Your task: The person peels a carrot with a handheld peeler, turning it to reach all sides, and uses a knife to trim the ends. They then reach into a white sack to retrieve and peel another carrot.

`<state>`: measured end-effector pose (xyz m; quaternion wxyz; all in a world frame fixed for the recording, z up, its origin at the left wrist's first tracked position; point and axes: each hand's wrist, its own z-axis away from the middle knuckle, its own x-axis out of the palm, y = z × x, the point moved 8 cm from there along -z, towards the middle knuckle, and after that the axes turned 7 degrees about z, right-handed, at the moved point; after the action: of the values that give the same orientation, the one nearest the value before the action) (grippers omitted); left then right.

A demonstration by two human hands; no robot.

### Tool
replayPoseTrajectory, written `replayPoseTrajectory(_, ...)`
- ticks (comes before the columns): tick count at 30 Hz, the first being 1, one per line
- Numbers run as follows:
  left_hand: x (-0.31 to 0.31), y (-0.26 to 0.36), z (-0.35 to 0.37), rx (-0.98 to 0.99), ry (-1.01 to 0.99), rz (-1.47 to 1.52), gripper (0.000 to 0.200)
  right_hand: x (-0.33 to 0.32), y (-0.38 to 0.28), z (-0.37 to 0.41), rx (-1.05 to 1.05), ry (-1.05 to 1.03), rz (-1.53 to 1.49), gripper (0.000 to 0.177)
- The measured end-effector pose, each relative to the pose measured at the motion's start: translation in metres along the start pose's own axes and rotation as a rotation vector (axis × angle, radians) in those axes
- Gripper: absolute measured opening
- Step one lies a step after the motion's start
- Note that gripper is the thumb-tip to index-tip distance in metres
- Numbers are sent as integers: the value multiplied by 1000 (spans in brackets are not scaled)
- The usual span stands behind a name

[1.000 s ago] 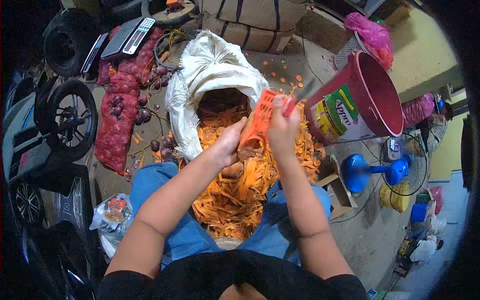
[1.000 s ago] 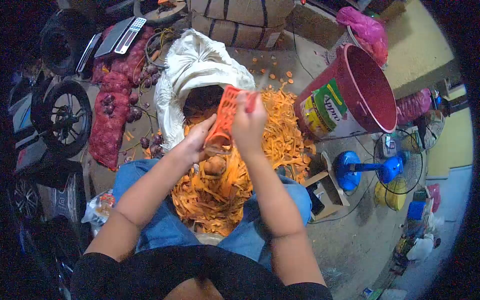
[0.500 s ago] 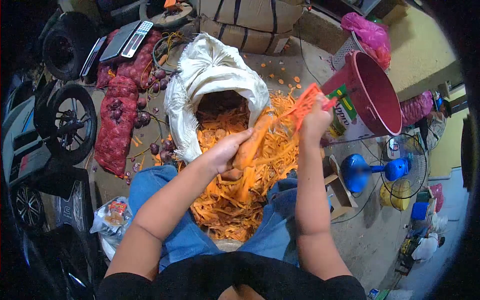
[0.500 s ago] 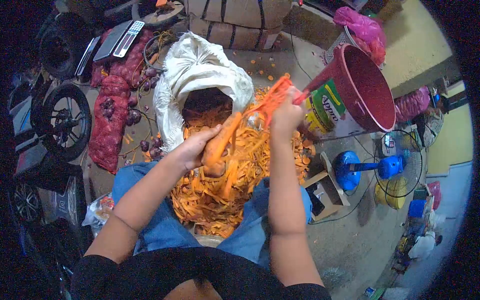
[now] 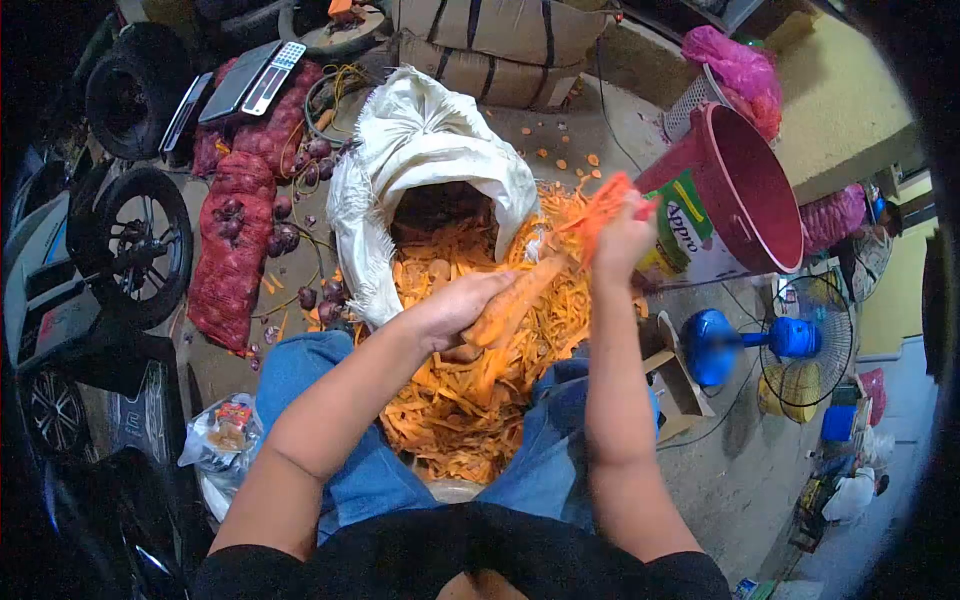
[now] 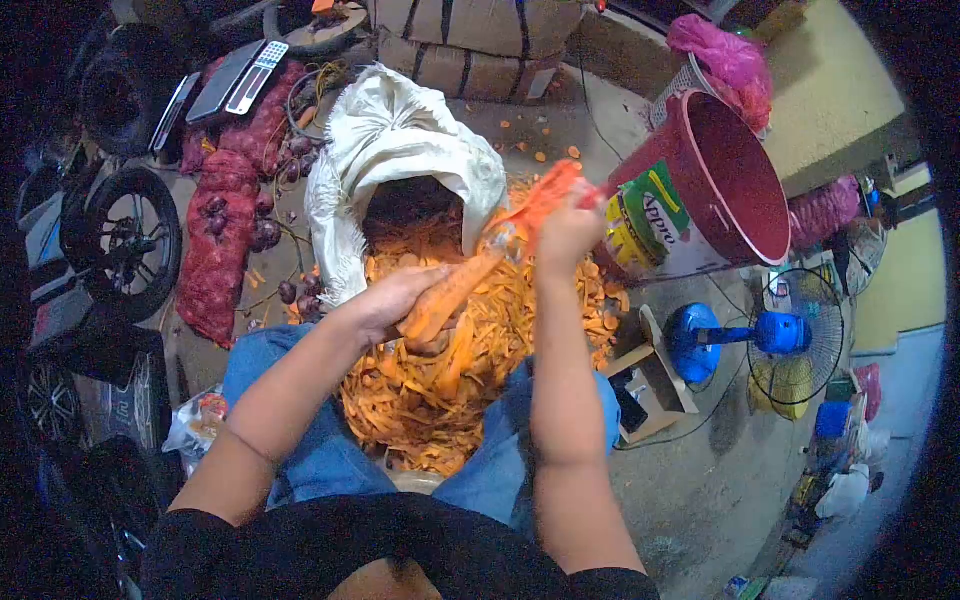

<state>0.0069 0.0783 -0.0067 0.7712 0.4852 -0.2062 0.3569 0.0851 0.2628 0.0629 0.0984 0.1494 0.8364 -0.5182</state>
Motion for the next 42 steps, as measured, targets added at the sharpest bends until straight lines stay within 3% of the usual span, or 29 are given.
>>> replayPoseTrajectory(2,8,5,10,-4,35,-57,32,-8,17,-8,116,8,78,22)
replayPoseTrajectory(4,-2,2,6,-24,38,22,33,-6,23,-4,344,-33,-175,24)
replayPoseTrajectory(6,-14,-1,-4,-27,17,158,35,9,-18,18,183,-131,-519,24)
replayPoseTrajectory(8,-13,3,-3,-18,68,173,34,12,-71,50,-87,-253,-275,23)
replayPoseTrajectory(10,-8,5,-4,30,52,281,32,29,-67,79,-56,-466,-136,23)
replayPoseTrajectory(13,-6,10,-3,64,-79,26,32,33,-59,78,-71,-412,-136,24)
replayPoseTrajectory(14,-6,8,-4,82,2,-7,32,29,-54,65,-35,-367,-200,24)
replayPoseTrajectory(16,6,10,9,32,29,19,31,7,-45,31,-91,-108,-88,23)
replayPoseTrajectory(19,5,6,13,-21,47,30,32,-8,-5,-3,87,-5,22,23)
replayPoseTrajectory(21,0,5,8,-6,17,75,34,-13,16,-2,428,-21,-58,23)
replayPoseTrajectory(22,-5,5,4,-2,15,76,34,1,25,3,466,-108,-241,26)
replayPoseTrajectory(24,-11,3,-2,-31,-14,229,34,17,-18,22,24,-122,-498,24)
replayPoseTrajectory(26,-3,9,1,4,41,275,35,21,-66,63,-145,-277,-289,23)
replayPoseTrajectory(29,-21,5,-6,93,177,283,34,30,-81,87,-236,-415,-76,23)
replayPoseTrajectory(31,-13,5,-1,65,92,131,33,29,-78,77,-203,-376,-86,24)
replayPoseTrajectory(33,-8,12,-3,169,118,198,33,24,-61,61,-126,-270,-74,23)
replayPoseTrajectory(36,5,3,6,50,17,-49,34,2,-22,12,-163,80,-14,22)
replayPoseTrajectory(39,10,-16,11,-53,-22,49,35,-15,33,-14,390,-3,-184,20)
replayPoseTrajectory(42,-2,-4,6,-37,65,197,36,-4,-5,-1,22,-29,-232,21)
